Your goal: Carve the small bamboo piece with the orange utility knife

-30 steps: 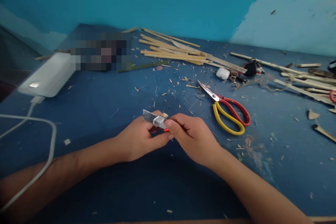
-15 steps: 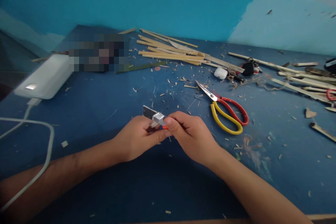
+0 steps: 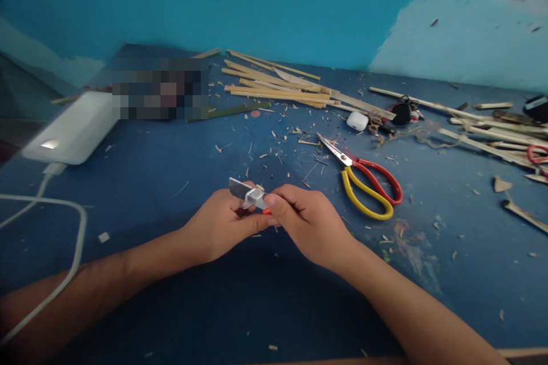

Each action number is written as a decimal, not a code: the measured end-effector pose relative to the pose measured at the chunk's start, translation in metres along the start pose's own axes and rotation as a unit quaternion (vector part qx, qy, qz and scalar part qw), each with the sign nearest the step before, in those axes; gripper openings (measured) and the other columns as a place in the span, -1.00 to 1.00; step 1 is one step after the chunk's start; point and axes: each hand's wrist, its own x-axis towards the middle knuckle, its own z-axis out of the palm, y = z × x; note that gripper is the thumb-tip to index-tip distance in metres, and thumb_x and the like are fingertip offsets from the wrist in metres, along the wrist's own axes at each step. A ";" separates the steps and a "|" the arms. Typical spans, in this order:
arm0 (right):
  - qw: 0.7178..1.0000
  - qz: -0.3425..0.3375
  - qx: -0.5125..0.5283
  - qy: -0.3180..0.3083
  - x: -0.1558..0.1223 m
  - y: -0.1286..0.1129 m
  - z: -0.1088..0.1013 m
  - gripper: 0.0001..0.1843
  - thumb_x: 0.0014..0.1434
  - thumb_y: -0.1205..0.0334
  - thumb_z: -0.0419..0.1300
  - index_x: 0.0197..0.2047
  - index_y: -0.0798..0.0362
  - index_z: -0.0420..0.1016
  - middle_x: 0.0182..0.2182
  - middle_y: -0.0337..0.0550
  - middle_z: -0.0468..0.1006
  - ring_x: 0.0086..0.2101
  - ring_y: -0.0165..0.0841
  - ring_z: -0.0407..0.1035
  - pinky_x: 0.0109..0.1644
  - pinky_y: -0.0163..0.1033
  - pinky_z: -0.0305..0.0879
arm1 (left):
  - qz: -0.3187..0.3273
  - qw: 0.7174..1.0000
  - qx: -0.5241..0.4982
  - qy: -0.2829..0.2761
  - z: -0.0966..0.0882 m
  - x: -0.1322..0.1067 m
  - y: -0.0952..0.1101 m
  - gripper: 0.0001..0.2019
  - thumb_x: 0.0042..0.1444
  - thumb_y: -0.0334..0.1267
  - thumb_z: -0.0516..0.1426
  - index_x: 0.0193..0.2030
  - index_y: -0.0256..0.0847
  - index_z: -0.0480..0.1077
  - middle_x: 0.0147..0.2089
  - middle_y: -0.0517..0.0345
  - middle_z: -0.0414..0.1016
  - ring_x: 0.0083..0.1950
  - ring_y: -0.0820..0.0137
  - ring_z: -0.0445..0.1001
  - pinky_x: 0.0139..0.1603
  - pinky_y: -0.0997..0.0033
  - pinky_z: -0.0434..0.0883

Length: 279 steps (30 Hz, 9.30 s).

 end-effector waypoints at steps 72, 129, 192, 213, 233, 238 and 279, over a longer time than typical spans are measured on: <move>1.000 -0.002 0.028 0.007 0.003 0.005 0.002 -0.64 0.30 0.04 -0.04 -0.39 0.06 0.39 -0.54 -0.26 0.41 -0.52 -0.48 0.29 -0.45 -0.36 0.18 | -0.006 0.999 -0.010 0.042 0.004 0.001 -0.006 -0.70 0.06 -0.13 0.16 -0.59 -0.26 0.31 -0.60 0.36 0.15 -0.55 0.60 0.11 -0.54 0.56 0.07; 1.000 0.002 -0.018 0.006 0.004 0.005 0.003 -0.67 0.29 0.06 -0.04 -0.39 0.04 0.39 -0.54 -0.25 0.42 -0.51 -0.44 0.32 -0.45 -0.34 0.19 | 0.006 0.999 -0.029 0.042 0.004 0.002 -0.002 -0.78 0.07 -0.14 0.13 -0.48 -0.23 0.34 -0.45 0.28 0.25 -0.45 0.55 0.22 -0.45 0.53 0.19; 1.000 0.003 -0.019 -0.009 0.004 0.005 0.002 -0.67 0.30 0.09 -0.03 -0.38 0.06 0.42 -0.53 -0.26 0.45 -0.52 -0.47 0.34 -0.43 -0.35 0.22 | 0.034 0.999 0.007 0.019 0.005 0.001 -0.002 -0.78 0.15 -0.14 0.08 -0.39 -0.16 0.48 -0.33 0.27 0.44 -0.41 0.55 0.34 -0.36 0.54 0.27; 1.000 0.001 -0.015 -0.009 0.003 0.005 0.001 -0.66 0.30 0.08 -0.04 -0.37 0.06 0.42 -0.53 -0.25 0.44 -0.52 -0.45 0.33 -0.42 -0.34 0.23 | 0.044 0.999 0.009 0.020 0.004 0.001 -0.001 -0.78 0.15 -0.15 0.07 -0.39 -0.16 0.47 -0.34 0.28 0.44 -0.41 0.54 0.33 -0.35 0.53 0.26; 0.999 0.010 -0.023 -0.021 0.003 0.003 0.000 -0.67 0.30 0.07 -0.05 -0.35 0.04 0.41 -0.52 -0.25 0.43 -0.50 -0.44 0.32 -0.42 -0.33 0.22 | 0.023 0.999 0.040 0.015 0.003 0.001 0.001 -0.76 0.14 -0.11 0.06 -0.43 -0.19 0.42 -0.35 0.26 0.41 -0.41 0.52 0.33 -0.42 0.52 0.24; 0.999 0.017 -0.020 -0.024 0.002 0.004 0.000 -0.66 0.31 0.06 -0.05 -0.35 0.04 0.41 -0.51 -0.24 0.44 -0.49 -0.43 0.33 -0.42 -0.33 0.22 | 0.029 0.999 0.034 -0.005 0.002 0.001 0.000 -0.76 0.14 -0.10 0.05 -0.39 -0.17 0.44 -0.32 0.25 0.41 -0.36 0.50 0.36 -0.37 0.51 0.26; 0.999 0.020 -0.022 -0.028 0.003 0.006 0.000 -0.65 0.31 0.02 -0.06 -0.34 0.02 0.41 -0.50 -0.27 0.42 -0.48 -0.44 0.32 -0.40 -0.32 0.20 | 0.030 0.998 0.047 0.018 0.005 0.000 0.000 -0.77 0.15 -0.11 0.06 -0.37 -0.16 0.45 -0.33 0.28 0.42 -0.42 0.52 0.33 -0.40 0.52 0.22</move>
